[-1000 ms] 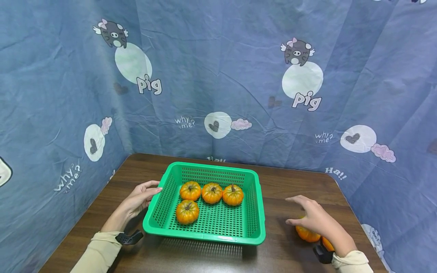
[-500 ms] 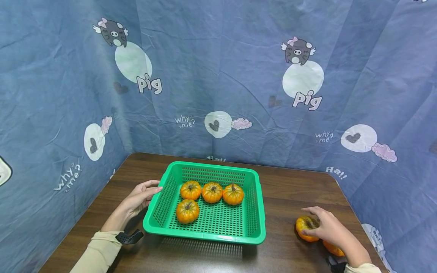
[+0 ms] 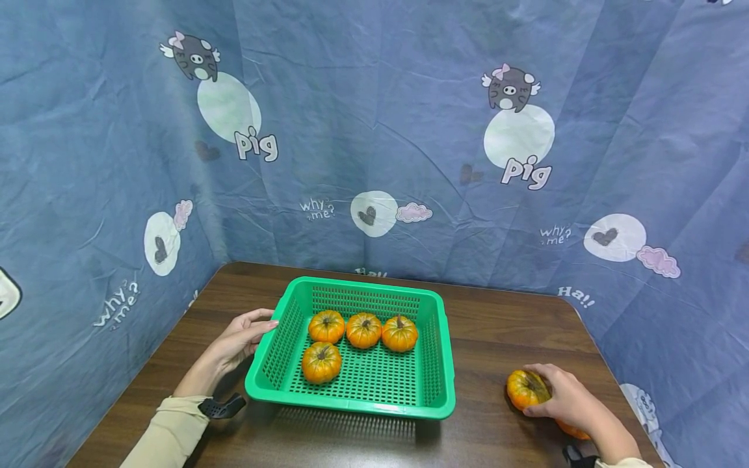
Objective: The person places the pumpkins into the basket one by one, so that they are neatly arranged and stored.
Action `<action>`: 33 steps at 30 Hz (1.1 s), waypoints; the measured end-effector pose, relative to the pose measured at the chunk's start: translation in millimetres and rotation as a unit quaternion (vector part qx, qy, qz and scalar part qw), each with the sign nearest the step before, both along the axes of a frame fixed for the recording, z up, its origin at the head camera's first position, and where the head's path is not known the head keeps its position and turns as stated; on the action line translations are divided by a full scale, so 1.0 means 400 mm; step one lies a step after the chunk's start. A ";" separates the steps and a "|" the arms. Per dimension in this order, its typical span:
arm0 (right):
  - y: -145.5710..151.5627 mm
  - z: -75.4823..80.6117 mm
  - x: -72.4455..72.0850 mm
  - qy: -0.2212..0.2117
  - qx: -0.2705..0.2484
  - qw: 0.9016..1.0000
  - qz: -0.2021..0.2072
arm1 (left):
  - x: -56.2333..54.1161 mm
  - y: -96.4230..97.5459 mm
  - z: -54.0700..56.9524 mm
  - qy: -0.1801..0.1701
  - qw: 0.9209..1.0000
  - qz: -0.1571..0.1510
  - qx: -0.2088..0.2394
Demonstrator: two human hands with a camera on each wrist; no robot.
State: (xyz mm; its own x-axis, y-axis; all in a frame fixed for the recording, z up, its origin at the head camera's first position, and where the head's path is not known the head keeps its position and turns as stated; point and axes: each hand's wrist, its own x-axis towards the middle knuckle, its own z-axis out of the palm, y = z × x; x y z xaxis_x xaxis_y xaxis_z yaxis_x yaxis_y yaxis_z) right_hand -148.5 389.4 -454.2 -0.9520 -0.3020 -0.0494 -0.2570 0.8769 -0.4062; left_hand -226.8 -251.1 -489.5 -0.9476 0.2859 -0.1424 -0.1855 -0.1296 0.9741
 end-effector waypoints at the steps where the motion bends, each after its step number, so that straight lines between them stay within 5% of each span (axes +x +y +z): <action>1: 0.001 -0.002 0.000 -0.003 -0.002 1.000 0.000 | 0.000 0.000 0.000 0.000 1.000 0.000 0.000; 8: 0.008 -0.015 -0.003 -0.005 -0.023 1.000 -0.009 | 0.000 -0.001 0.000 0.002 1.000 0.001 -0.007; 18: 0.000 -0.034 0.008 0.061 0.001 0.998 -0.024 | -0.002 -0.004 -0.006 0.004 1.000 0.002 -0.017; 33: -0.048 -0.023 0.004 0.096 -0.068 0.993 -0.017 | -0.005 -0.005 -0.009 0.004 1.000 0.000 -0.014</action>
State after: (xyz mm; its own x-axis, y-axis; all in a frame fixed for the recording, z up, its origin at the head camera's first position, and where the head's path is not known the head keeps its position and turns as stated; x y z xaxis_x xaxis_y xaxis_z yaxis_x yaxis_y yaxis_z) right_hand -146.8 370.0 -463.2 -0.9498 -0.2605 0.1733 -0.3122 0.8273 -0.4671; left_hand -228.8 -253.1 -493.0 -0.9490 0.2815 -0.1423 -0.1773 -0.1031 0.9787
